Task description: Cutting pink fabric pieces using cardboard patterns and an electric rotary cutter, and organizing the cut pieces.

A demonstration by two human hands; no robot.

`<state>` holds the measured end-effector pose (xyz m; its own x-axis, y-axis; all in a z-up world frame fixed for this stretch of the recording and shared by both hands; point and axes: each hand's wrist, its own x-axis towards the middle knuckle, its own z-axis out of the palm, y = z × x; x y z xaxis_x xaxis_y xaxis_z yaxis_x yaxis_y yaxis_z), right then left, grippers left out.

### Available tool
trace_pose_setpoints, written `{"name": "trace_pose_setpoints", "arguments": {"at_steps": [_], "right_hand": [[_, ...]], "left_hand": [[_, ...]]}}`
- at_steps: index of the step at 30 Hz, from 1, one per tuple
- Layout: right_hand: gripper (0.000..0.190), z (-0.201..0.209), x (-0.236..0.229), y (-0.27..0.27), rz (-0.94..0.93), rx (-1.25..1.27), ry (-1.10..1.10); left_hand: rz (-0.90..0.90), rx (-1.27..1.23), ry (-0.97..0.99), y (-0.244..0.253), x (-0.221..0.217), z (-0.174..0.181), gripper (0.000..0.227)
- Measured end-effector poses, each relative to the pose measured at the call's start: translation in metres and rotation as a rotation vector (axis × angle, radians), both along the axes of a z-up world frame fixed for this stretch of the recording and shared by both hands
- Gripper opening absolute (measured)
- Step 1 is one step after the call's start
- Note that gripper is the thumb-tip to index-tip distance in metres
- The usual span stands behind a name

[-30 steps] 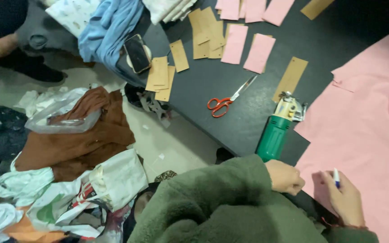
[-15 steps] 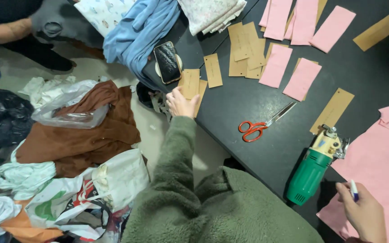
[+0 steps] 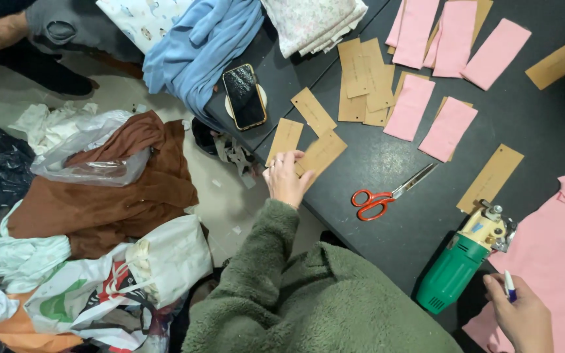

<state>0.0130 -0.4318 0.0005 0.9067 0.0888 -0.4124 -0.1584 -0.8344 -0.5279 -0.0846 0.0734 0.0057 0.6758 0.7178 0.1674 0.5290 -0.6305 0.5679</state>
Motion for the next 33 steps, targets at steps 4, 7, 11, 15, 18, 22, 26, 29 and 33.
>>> {"name": "trace_pose_setpoints", "arguments": {"at_steps": [4,7,11,15,18,22,26,29,33], "right_hand": [[0.035,-0.007,0.008,0.002,0.034,-0.022,-0.014],[0.036,-0.025,0.014,-0.005,0.051,0.06,-0.036],[0.04,-0.054,0.019,-0.024,0.083,0.024,-0.049],[0.037,-0.035,0.013,-0.006,0.032,-0.008,-0.053],[0.037,-0.003,0.01,0.011,0.024,-0.004,-0.12],[0.03,0.045,-0.002,0.018,-0.074,0.178,-0.254],[0.026,0.063,-0.017,0.004,-0.337,0.41,-0.202],[0.024,0.08,-0.027,-0.005,-0.429,0.627,-0.111],[0.024,0.085,-0.053,-0.024,-0.357,0.692,-0.147]], "left_hand": [[-0.029,-0.135,-0.028,-0.007,-0.002,0.001,0.048],[-0.077,-0.337,-0.101,-0.004,-0.006,-0.011,0.042],[0.071,0.059,-0.059,0.023,-0.017,-0.004,0.042],[0.118,-0.059,-0.12,0.059,-0.025,-0.026,0.065],[0.072,-0.184,-0.088,0.077,-0.02,-0.055,0.053],[0.037,-0.088,-0.224,0.018,-0.005,0.013,0.022],[-0.171,-0.395,-0.403,-0.098,0.032,0.039,0.017],[-0.435,-0.727,-0.117,-0.212,0.044,0.059,0.024],[-0.901,-0.977,-0.004,-0.314,0.041,0.058,0.028]]}}
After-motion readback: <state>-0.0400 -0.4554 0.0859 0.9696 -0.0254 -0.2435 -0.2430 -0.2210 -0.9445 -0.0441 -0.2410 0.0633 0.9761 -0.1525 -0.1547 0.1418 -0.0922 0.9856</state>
